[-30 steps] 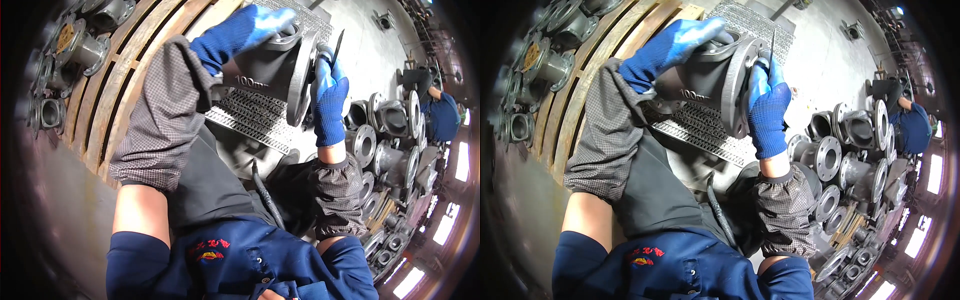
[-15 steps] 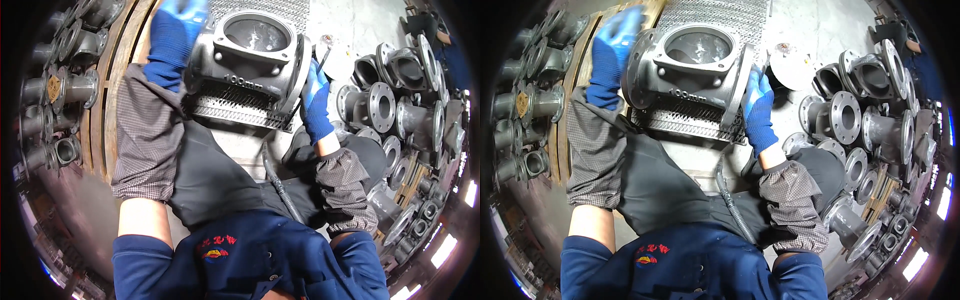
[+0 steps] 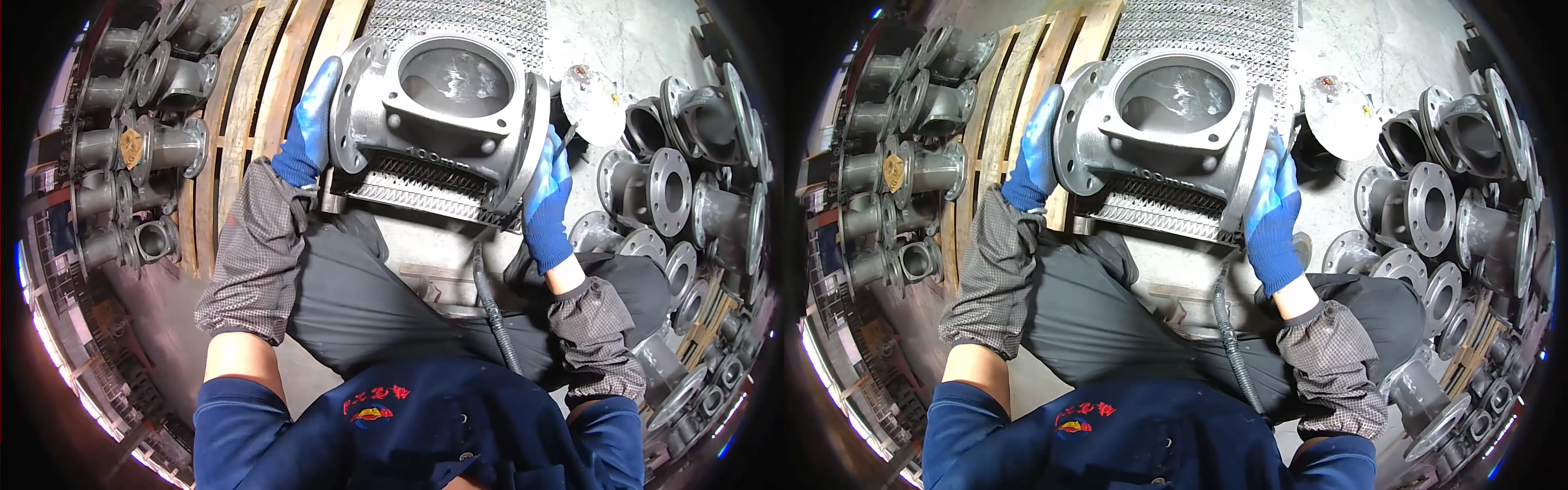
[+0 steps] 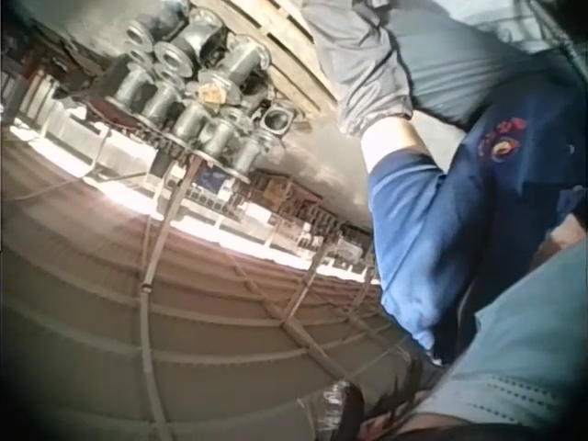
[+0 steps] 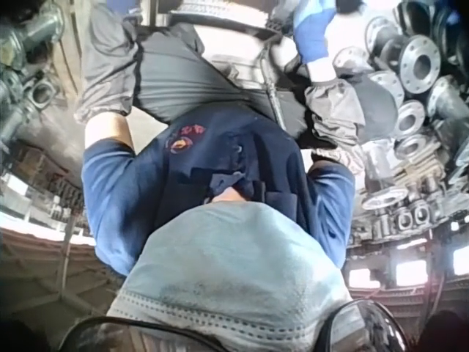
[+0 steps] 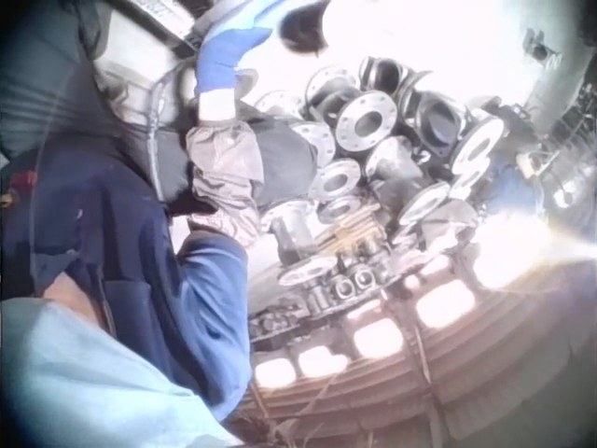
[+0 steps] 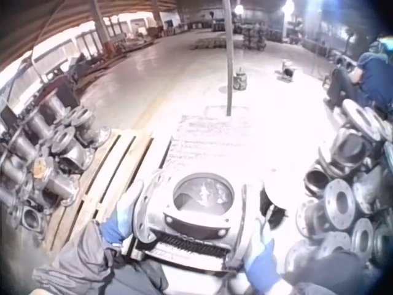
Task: The person uses a hand tool to clean and deburr the internal surfaces and bolt holes of cast metal pipe elbows on a wooden pallet.
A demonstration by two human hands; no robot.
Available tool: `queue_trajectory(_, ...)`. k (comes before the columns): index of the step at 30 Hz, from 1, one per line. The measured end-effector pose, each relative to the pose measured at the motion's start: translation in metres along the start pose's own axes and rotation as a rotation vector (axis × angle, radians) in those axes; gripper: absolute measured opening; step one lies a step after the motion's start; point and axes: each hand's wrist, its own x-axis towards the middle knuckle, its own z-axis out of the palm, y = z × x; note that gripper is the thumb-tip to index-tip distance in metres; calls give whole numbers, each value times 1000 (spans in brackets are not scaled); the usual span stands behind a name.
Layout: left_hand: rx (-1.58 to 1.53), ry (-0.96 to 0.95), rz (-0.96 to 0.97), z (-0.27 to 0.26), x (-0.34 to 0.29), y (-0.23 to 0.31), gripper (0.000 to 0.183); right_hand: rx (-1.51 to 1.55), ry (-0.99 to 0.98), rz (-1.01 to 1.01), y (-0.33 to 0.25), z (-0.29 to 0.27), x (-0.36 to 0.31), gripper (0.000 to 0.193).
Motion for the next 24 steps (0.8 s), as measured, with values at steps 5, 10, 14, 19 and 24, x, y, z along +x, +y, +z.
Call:
queue_trajectory(5, 106, -27, 62, -6, -14, -12, 56, -36, -47, 23, 9, -7, -15, 41)
queue_trajectory(10, 234, -20, 95, -17, -26, -24, 86, -100, -39, -41, 19, -11, -27, 46)
queue_trajectory(14, 215, -51, 289, -19, -14, -30, 47, -12, -75, -31, 8, -13, -13, 46)
queue_trajectory(19, 116, 121, -34, -2, -8, -9, 58, 101, 12, 199, -1, -2, 18, 36)
queue_trajectory(24, 101, 61, -57, 4, -3, 1, 54, 78, 66, 251, -16, 1, 25, 39)
